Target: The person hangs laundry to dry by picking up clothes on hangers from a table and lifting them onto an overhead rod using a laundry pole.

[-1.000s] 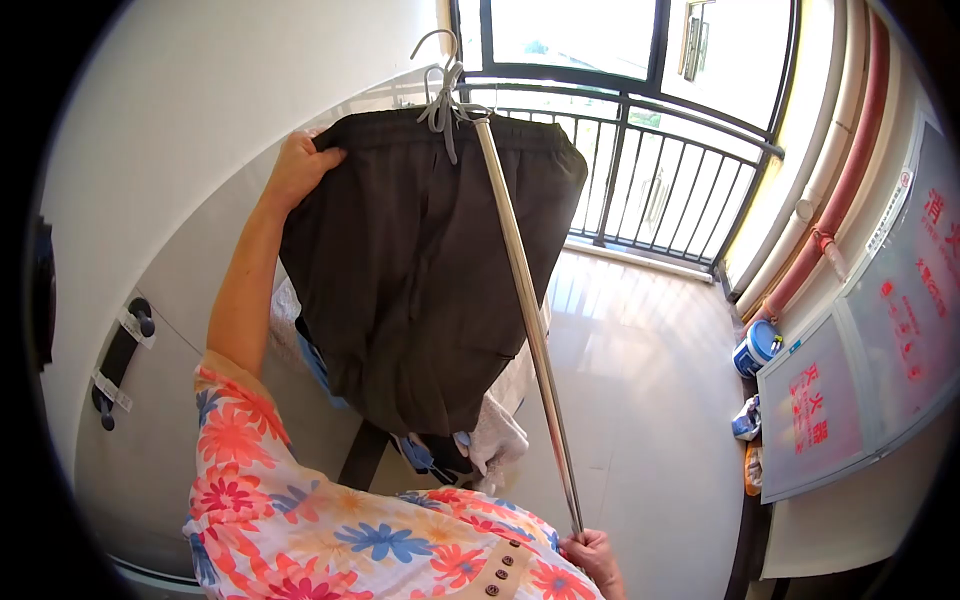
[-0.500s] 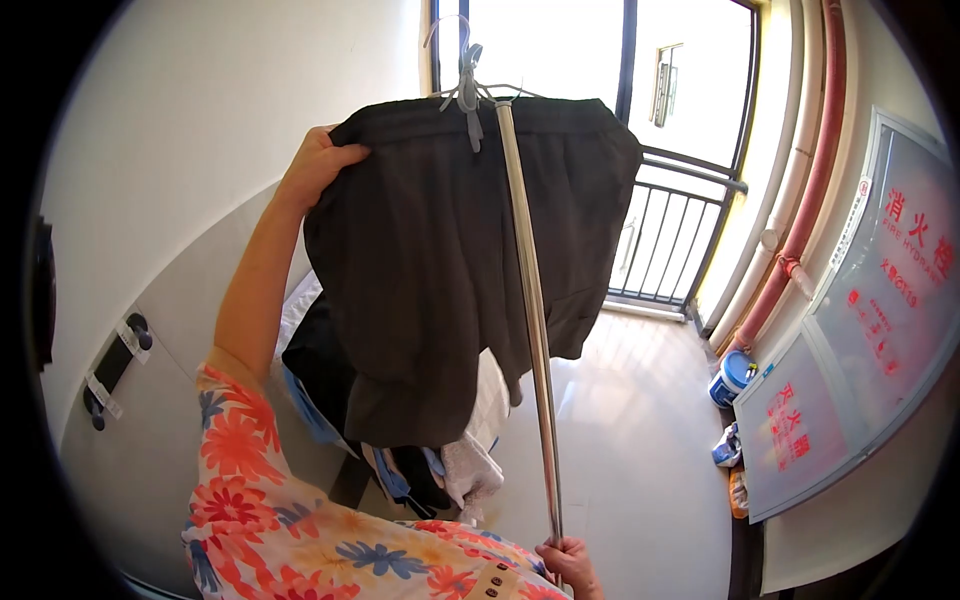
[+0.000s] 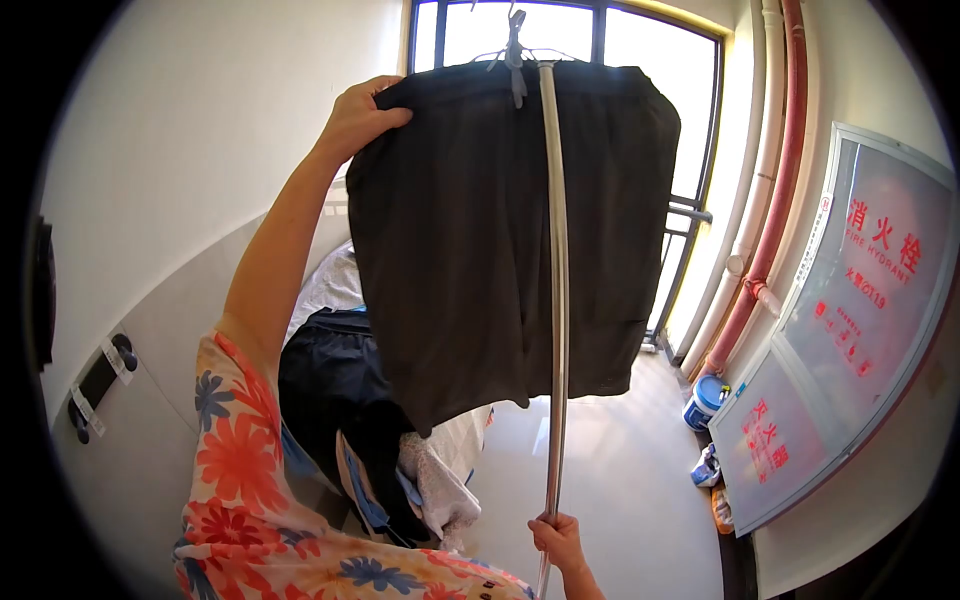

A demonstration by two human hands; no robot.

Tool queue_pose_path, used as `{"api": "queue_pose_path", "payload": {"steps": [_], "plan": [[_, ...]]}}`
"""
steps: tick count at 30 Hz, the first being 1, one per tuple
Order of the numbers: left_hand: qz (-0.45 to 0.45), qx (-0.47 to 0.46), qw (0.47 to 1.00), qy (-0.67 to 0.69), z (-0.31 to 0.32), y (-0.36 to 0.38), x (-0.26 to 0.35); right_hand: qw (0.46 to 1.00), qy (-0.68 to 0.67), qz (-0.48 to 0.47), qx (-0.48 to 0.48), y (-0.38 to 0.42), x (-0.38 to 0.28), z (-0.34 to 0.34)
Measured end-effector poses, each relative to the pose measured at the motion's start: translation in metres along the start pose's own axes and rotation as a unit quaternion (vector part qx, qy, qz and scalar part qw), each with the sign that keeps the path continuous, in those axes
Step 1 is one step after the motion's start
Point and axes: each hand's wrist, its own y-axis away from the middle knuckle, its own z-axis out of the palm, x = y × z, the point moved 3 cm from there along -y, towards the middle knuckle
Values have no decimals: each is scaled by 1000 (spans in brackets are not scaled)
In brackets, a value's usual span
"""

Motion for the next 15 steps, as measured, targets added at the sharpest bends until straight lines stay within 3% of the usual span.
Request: {"api": "queue_pose_path", "payload": {"steps": [3, 5, 7, 8, 9, 10, 11, 12, 13, 15], "plan": [[26, 109, 985, -128, -3, 4, 12, 999, 24, -26, 9, -10, -15, -2], [67, 218, 941, -249, 0, 15, 7, 998, 36, -39, 17, -17, -28, 2], [156, 291, 932, -152, 10, 45, 10, 997, 52, -53, 33, -24, -41, 11], [177, 269, 939, -116, 24, 64, 14, 995, 59, -63, 41, -28, -48, 16], [-3, 96, 994, 58, 47, 84, 21, 995, 57, -74, 37, -34, -54, 21], [60, 43, 992, 101, 72, 110, 38, 994, 55, -83, 33, -38, -58, 26], [-28, -91, 982, 161, 87, 134, 69, 994, 55, -93, 29, -41, -64, 31], [-85, -218, 950, 207, 104, 153, 85, 994, 56, -92, 27, -44, -71, 38], [-71, -254, 914, 307, 136, 172, 84, 994, 57, -90, 24, -47, -78, 48], [-131, -231, 808, 526, 159, 192, 117, 993, 59, -102, 10, -55, -93, 66]]}}
